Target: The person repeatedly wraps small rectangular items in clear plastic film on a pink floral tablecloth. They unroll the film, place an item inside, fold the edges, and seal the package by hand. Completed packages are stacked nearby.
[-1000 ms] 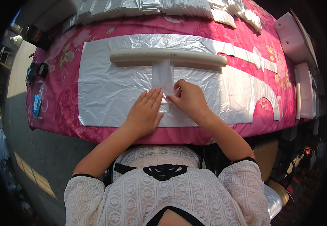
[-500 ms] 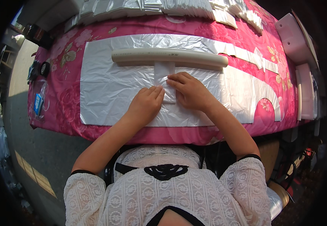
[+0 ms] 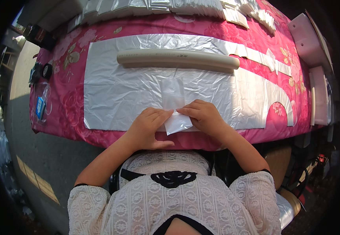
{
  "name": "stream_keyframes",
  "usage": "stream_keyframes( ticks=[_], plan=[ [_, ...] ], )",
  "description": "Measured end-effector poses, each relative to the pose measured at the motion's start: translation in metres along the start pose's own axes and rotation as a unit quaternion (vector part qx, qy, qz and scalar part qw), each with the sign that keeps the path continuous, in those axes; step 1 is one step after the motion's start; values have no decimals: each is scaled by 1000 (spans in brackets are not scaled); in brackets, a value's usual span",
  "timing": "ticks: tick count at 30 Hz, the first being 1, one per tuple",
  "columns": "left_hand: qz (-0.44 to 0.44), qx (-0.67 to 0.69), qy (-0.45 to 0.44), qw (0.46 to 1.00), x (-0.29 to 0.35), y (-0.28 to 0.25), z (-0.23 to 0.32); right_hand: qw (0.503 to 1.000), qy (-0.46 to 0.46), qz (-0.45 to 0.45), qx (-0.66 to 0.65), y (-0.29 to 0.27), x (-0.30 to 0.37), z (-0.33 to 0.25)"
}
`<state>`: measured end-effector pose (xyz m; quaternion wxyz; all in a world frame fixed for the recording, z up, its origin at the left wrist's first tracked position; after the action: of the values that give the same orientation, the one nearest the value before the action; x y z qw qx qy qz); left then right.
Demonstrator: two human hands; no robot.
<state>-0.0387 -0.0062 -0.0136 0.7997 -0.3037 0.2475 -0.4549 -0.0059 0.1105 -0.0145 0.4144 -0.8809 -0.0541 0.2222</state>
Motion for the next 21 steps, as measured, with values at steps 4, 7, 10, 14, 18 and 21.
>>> stream_keyframes(
  ticks=[4, 7, 10, 14, 18, 21],
  plan=[
    [36, 123, -204, 971, -10, 2, -40, 946, 280, -23, -160, 6, 4, 42],
    [63, 131, -247, 958, -20, -1, -56, 923, 343, -65, -162, 12, -2, 59],
    [63, 132, -283, 948, -26, -4, -65, 887, 397, -117, -205, 21, -6, 72],
    [65, 130, -312, 939, -30, -5, -74, 860, 421, -138, -255, 29, -11, 82],
    [35, 157, -382, 910, -28, -12, -60, 844, 438, -152, -269, 30, -14, 84],
    [203, -187, -81, 958, -33, -29, -5, 832, 455, -169, -268, 31, -15, 85]
  ],
)
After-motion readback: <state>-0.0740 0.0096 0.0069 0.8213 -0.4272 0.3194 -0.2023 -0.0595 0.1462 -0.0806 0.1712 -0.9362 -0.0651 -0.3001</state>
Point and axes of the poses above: each hand's wrist, its own x-axis away from the middle knuckle, its own y-axis out of the palm, z = x × y, the point moved 9 cm from there along -x, towards the middle knuckle, and after that the axes turned 6 degrees about -y, right-handed, at the moved point
